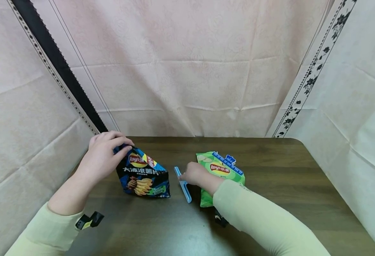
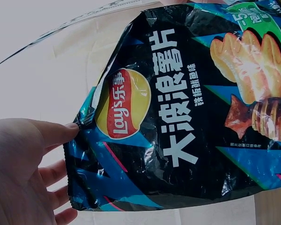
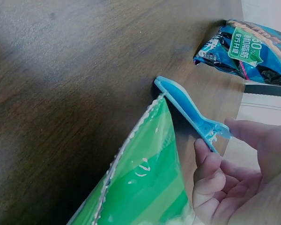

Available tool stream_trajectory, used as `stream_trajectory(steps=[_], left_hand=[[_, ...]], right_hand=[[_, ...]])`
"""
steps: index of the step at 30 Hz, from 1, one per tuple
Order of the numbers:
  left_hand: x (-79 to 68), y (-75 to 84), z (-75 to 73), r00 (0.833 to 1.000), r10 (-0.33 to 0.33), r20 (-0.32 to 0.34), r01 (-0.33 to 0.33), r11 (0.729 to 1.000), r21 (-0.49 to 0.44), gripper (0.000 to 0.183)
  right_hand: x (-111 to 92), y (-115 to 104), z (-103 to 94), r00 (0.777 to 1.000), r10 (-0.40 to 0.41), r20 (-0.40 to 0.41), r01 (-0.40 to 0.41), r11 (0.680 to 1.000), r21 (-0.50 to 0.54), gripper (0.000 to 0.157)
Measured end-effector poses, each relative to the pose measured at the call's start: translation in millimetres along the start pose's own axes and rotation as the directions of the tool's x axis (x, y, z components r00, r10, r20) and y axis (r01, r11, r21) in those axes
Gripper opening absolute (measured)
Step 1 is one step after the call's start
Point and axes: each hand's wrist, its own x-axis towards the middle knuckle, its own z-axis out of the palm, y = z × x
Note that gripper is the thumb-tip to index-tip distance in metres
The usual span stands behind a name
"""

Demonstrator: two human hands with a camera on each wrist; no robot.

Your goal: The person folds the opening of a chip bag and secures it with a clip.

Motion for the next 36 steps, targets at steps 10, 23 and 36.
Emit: stream_trajectory(steps=[10,23,36], left_hand=[[-0.5,-0.5,-0.2,1.000,0.001,-0.005,-0.001,1.000,-0.004,0.012],[-0.6,0.1,-0.8,1.000,-0.004,0.006,0.004,1.000,-0.002,0.012],[-2.7,-1.0,-1.6,1.000,-0.009,0.010,0.009,1.000,-0.014,0.012]], right_hand=[[0,3,1.1,0.998,-0.056,-0.029,0.056,0.998,0.011,0.038],[-20,0,-8.5,0.967,-0.089,-0.241,0.126,0.982,0.143,0.037],[-33,2,-18.4,0.951,-0.100,-0.292,0.187,0.940,0.285,0.035]])
